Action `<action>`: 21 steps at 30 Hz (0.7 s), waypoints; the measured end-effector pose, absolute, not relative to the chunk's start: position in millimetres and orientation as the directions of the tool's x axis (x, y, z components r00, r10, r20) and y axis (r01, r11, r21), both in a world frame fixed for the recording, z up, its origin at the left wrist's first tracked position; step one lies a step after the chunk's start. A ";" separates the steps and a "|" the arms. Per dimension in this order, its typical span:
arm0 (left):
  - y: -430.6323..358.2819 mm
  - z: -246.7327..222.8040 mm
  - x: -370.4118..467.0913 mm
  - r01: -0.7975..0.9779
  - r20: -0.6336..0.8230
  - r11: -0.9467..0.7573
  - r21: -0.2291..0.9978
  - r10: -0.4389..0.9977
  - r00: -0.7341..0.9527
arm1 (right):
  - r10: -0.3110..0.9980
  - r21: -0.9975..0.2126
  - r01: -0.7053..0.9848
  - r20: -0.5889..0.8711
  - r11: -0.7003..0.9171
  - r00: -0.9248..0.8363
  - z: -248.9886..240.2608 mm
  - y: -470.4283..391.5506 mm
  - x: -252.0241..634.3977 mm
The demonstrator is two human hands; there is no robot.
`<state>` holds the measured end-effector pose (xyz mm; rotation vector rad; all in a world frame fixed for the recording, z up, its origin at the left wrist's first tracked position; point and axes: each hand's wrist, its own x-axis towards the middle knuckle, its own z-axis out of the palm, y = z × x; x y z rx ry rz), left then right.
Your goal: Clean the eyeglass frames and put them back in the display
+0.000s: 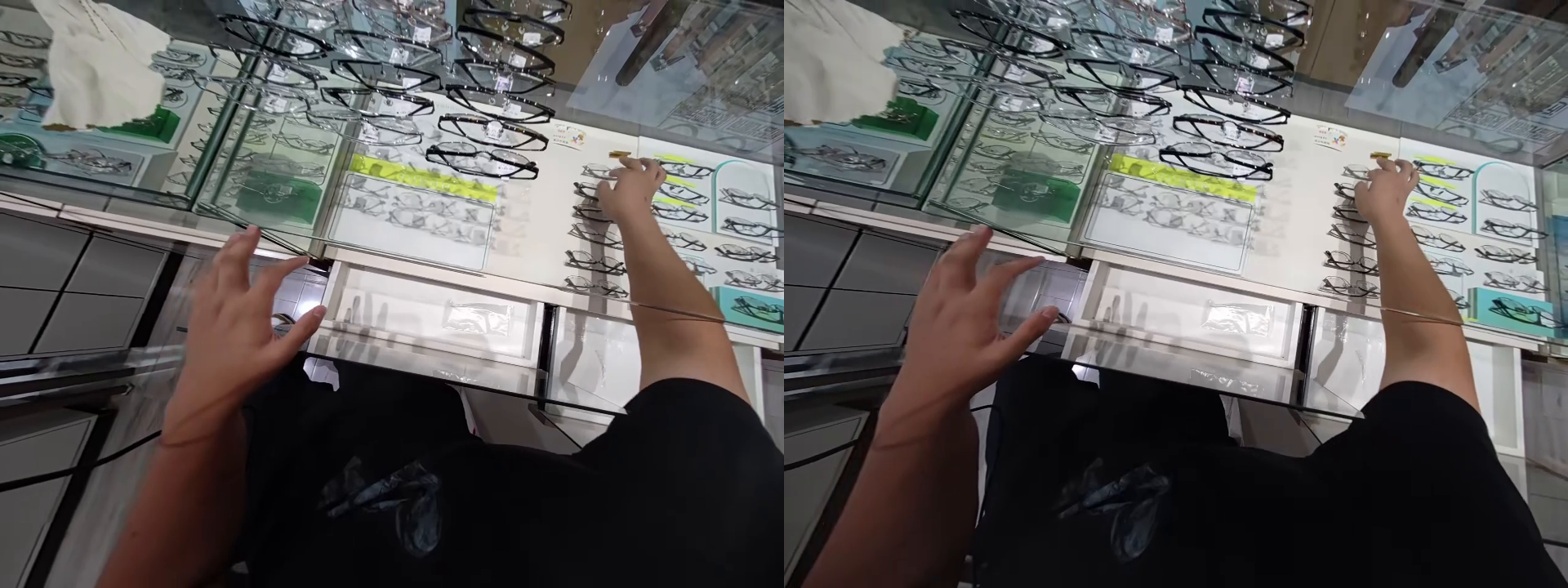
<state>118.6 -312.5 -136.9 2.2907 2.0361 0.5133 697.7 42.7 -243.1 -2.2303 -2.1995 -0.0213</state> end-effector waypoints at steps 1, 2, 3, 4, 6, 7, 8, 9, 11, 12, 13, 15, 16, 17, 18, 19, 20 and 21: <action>-312.5 -137.1 119.1 0.963 0.219 -0.132 0.237 0.972 0.080 | 0.998 -0.025 1.000 0.062 0.008 -0.006 -240.0 32.5 687.8; -312.4 -137.3 119.7 0.965 0.218 -0.121 0.233 0.974 0.070 | 0.994 -0.046 0.998 0.100 0.043 -0.038 -236.8 20.7 676.0; -312.2 -137.5 120.3 0.967 0.219 -0.109 0.231 0.974 0.058 | 0.989 -0.063 0.994 0.125 0.090 -0.081 -233.6 7.2 662.6; -312.0 -137.9 121.1 0.968 0.223 -0.099 0.230 0.974 0.046 | 0.981 -0.082 0.986 0.136 0.148 -0.136 -230.3 -8.0 647.9; -311.7 -138.9 122.3 0.968 0.238 -0.088 0.236 0.971 0.030 | 0.947 -0.154 0.936 0.116 0.316 -0.300 -223.4 -42.7 616.2; -311.7 -139.5 122.6 0.966 0.244 -0.083 0.245 0.970 0.021 | 0.914 -0.208 0.890 0.085 0.405 -0.397 -219.7 -61.4 600.2; -311.8 -140.0 122.7 0.962 0.252 -0.080 0.261 0.968 0.012 | 0.870 -0.270 0.833 0.040 0.483 -0.492 -215.8 -80.2 584.6; -312.3 -140.3 122.6 0.956 0.267 -0.084 0.281 0.964 0.006 | 0.815 -0.335 0.771 -0.016 0.541 -0.579 -211.7 -98.6 569.8; -314.3 -140.1 121.6 0.940 0.311 -0.120 0.320 0.950 0.015 | 0.726 -0.434 0.697 -0.131 0.570 -0.675 -202.3 -131.7 543.5; -316.1 -139.7 120.7 0.932 0.335 -0.139 0.334 0.942 0.021 | 0.685 -0.480 0.677 -0.196 0.557 -0.702 -196.6 -146.0 531.8; -318.3 -139.2 119.5 0.925 0.353 -0.149 0.350 0.936 0.017 | 0.644 -0.527 0.664 -0.259 0.531 -0.720 -189.8 -158.7 521.0; -324.4 -138.9 116.3 0.912 0.369 -0.142 0.384 0.929 -0.010 | 0.543 -0.615 0.653 -0.395 0.442 -0.741 -171.9 -180.9 501.4; -328.2 -139.5 114.3 0.908 0.373 -0.131 0.398 0.927 -0.030 | 0.484 -0.646 0.655 -0.460 0.392 -0.744 -160.1 -191.1 492.3; -332.3 -140.9 111.9 0.905 0.377 -0.118 0.410 0.925 -0.049 | 0.421 -0.659 0.665 -0.524 0.350 -0.741 -146.4 -201.0 483.7; -336.6 -143.2 109.4 0.902 0.382 -0.107 0.419 0.922 -0.068 | 0.363 -0.655 0.681 -0.579 0.327 -0.730 -130.8 -210.2 475.6; -341.0 -146.3 106.8 0.898 0.389 -0.097 0.429 0.917 -0.087 | 0.325 -0.637 0.697 -0.617 0.329 -0.717 -113.9 -218.2 468.2; -345.3 -150.3 104.3 0.893 0.403 -0.094 0.440 0.910 -0.103 | 0.316 -0.609 0.706 -0.632 0.361 -0.707 -96.4 -224.2 461.4; -349.3 -154.8 101.9 0.886 0.423 -0.101 0.453 0.899 -0.113 | 0.360 -0.574 0.704 -0.606 0.418 -0.709 -79.1 -227.1 455.4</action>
